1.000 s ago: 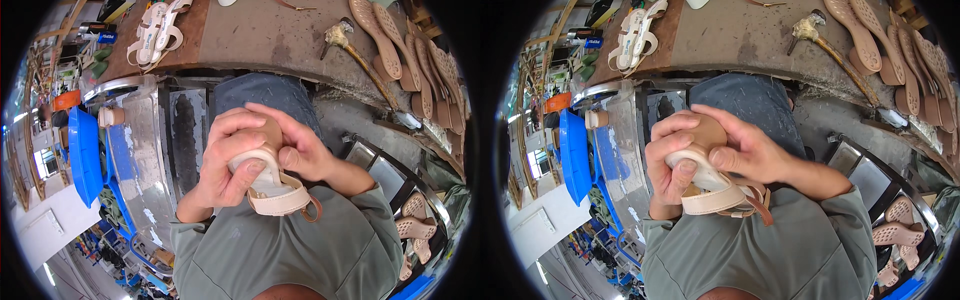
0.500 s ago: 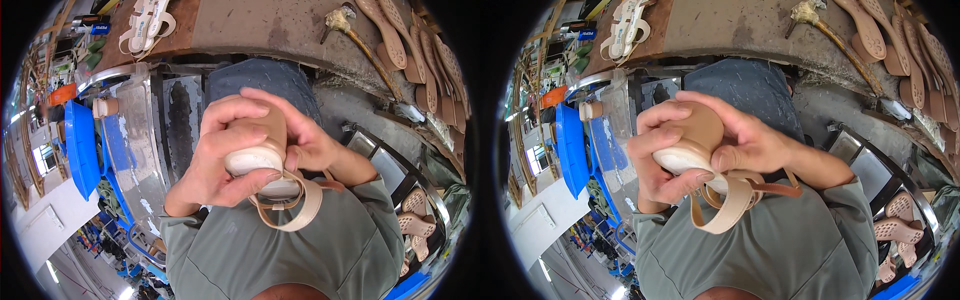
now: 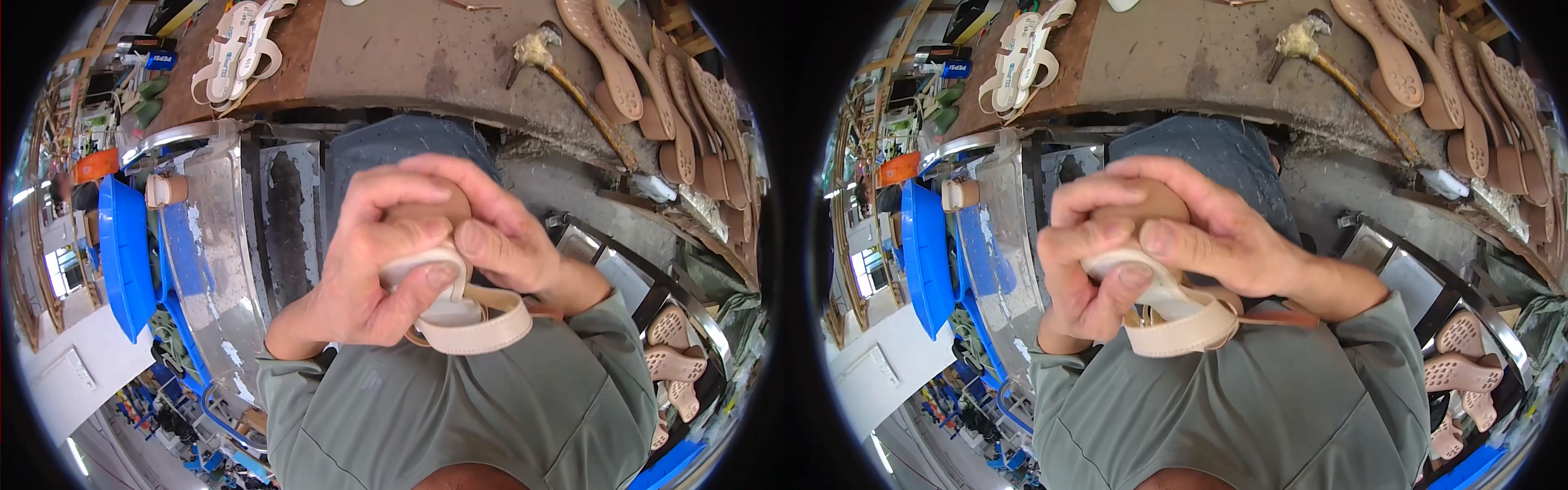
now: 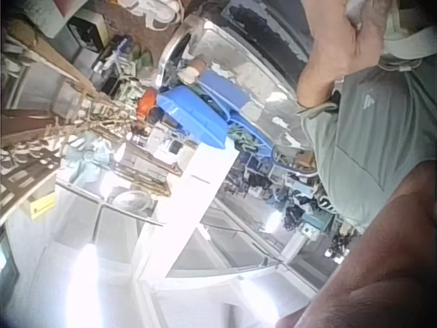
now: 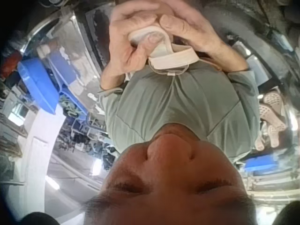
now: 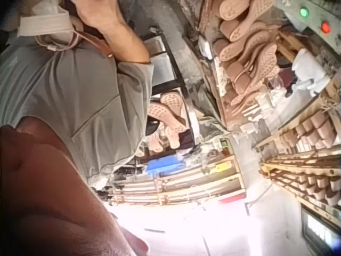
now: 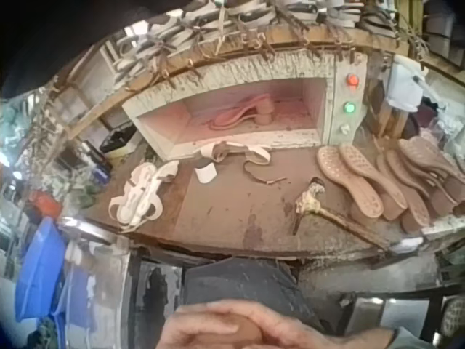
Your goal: The person assembles a beige high-heeled sandal by attaching the sole to the upper and securing the straps. They use a hammer to tap the sole into place and adjust the straps for fit. The process is repeated for a second sandal.
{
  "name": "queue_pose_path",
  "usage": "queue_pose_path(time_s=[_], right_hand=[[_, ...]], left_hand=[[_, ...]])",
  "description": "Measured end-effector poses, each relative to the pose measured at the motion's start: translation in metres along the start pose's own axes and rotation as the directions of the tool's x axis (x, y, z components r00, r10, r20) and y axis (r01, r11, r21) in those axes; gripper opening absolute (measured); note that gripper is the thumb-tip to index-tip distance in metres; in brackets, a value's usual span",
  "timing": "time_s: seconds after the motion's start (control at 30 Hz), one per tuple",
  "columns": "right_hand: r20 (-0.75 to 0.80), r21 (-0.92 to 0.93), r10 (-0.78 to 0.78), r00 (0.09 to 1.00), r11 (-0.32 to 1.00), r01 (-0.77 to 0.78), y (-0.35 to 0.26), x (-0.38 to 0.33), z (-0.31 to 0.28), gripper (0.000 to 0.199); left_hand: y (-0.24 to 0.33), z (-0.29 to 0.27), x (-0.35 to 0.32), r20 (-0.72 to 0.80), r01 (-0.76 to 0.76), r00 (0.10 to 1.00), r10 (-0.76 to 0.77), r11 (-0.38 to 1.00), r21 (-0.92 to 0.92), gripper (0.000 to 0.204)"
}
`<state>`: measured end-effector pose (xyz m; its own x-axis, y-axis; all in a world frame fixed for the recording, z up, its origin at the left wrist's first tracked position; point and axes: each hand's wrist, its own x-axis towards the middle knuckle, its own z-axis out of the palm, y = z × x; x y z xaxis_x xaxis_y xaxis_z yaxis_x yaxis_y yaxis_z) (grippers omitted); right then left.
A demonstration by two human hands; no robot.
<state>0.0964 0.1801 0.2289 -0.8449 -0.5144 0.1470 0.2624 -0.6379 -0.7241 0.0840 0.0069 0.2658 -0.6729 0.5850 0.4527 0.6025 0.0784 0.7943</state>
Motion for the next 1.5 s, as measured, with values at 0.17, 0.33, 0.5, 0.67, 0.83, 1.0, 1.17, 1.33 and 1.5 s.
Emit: queue_pose_path(time_s=[0.17,0.33,0.5,0.67,0.83,1.0,1.17,1.33,1.5], right_hand=[[0.088,0.079,0.191,0.978,0.977,-0.198,-0.012,0.005,-0.013,0.062],[-0.072,0.054,0.155,0.985,0.987,-0.152,-0.031,0.005,-0.003,0.064],[-0.164,-0.366,-0.056,0.985,0.931,-0.008,-0.042,0.005,0.006,0.064],[-0.275,-0.207,-0.117,0.954,0.977,0.060,-0.013,-0.004,-0.016,0.053],[-0.281,-0.150,-0.083,0.956,0.988,0.042,0.000,-0.002,-0.025,0.060],[-0.309,-0.144,-0.048,0.950,0.990,0.003,0.003,0.001,-0.022,0.062],[-0.341,-0.225,-0.119,0.933,0.973,0.042,0.008,0.001,-0.017,0.062],[-0.362,-0.290,-0.153,0.920,0.956,0.045,0.005,0.001,-0.001,0.060],[-0.363,-0.297,-0.148,0.920,0.954,0.036,0.005,-0.001,0.004,0.057]], left_hand=[[0.005,0.011,0.001,0.014,0.096,0.995,-0.096,0.995,-0.014,0.037],[0.008,0.003,0.013,0.044,0.120,0.992,-0.122,0.992,0.045,0.043],[0.007,0.009,-0.005,-0.099,0.181,0.825,-0.556,0.427,-0.886,0.055],[0.021,0.028,-0.060,0.194,0.489,0.759,-0.622,0.347,-0.800,0.058],[0.024,0.033,-0.069,0.208,0.536,0.716,-0.667,0.333,-0.776,0.045],[0.026,0.034,-0.075,-0.033,0.496,0.765,-0.643,0.621,-0.607,0.034],[0.021,0.040,-0.076,-0.321,0.320,0.877,-0.358,0.933,-0.165,0.023],[0.019,0.038,-0.063,-0.350,0.251,0.905,-0.243,0.968,-0.022,0.021],[0.019,0.039,-0.055,-0.366,0.168,0.926,-0.090,0.968,0.187,0.024]])
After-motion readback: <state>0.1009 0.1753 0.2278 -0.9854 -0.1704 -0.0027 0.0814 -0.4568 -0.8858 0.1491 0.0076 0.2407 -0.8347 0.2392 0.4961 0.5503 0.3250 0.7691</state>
